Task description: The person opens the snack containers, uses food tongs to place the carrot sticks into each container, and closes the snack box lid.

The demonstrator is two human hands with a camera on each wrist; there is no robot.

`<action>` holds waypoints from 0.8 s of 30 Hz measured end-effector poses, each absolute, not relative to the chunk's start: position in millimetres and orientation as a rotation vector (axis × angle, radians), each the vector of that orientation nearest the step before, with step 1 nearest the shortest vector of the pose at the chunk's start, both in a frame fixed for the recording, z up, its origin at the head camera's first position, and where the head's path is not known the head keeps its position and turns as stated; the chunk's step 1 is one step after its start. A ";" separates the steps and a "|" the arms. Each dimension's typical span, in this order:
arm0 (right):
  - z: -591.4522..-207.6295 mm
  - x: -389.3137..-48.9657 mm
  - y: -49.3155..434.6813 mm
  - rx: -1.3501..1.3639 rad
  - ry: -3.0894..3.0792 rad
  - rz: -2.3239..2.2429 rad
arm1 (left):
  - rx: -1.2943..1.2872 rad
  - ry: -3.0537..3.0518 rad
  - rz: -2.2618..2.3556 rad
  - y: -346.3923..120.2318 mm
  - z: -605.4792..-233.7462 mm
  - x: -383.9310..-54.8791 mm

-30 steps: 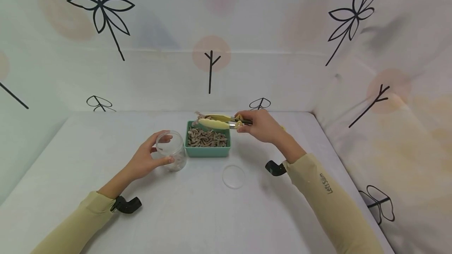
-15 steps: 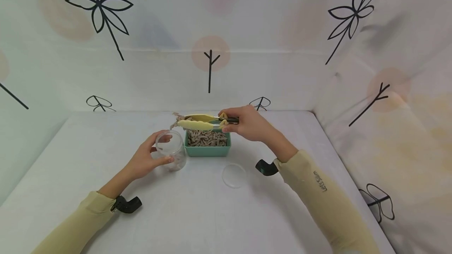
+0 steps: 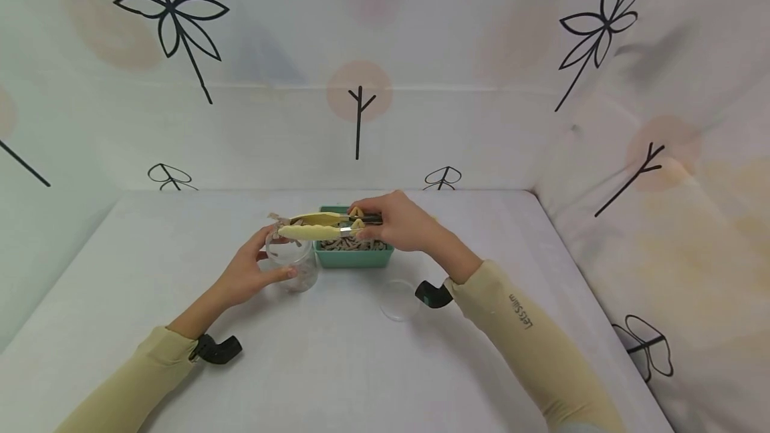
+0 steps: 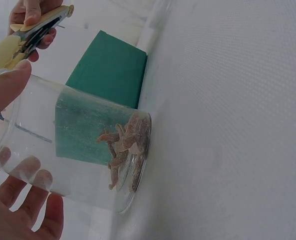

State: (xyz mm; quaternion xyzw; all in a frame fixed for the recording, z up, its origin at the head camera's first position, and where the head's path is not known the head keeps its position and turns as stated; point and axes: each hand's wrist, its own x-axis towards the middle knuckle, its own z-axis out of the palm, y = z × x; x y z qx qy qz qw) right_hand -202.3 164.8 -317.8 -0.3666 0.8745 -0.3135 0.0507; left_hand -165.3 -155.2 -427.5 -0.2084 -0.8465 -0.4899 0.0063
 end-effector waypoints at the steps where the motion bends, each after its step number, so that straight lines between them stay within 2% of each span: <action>1: -318.2 -202.4 164.1 -1.117 2.658 -0.947 | -0.649 -2.654 -1.529 -155.3 -427.5 -165.5; 24: -302.1 -195.3 154.7 -1.067 2.723 -0.707 | -0.694 -2.616 -1.549 -156.2 -429.2 -166.1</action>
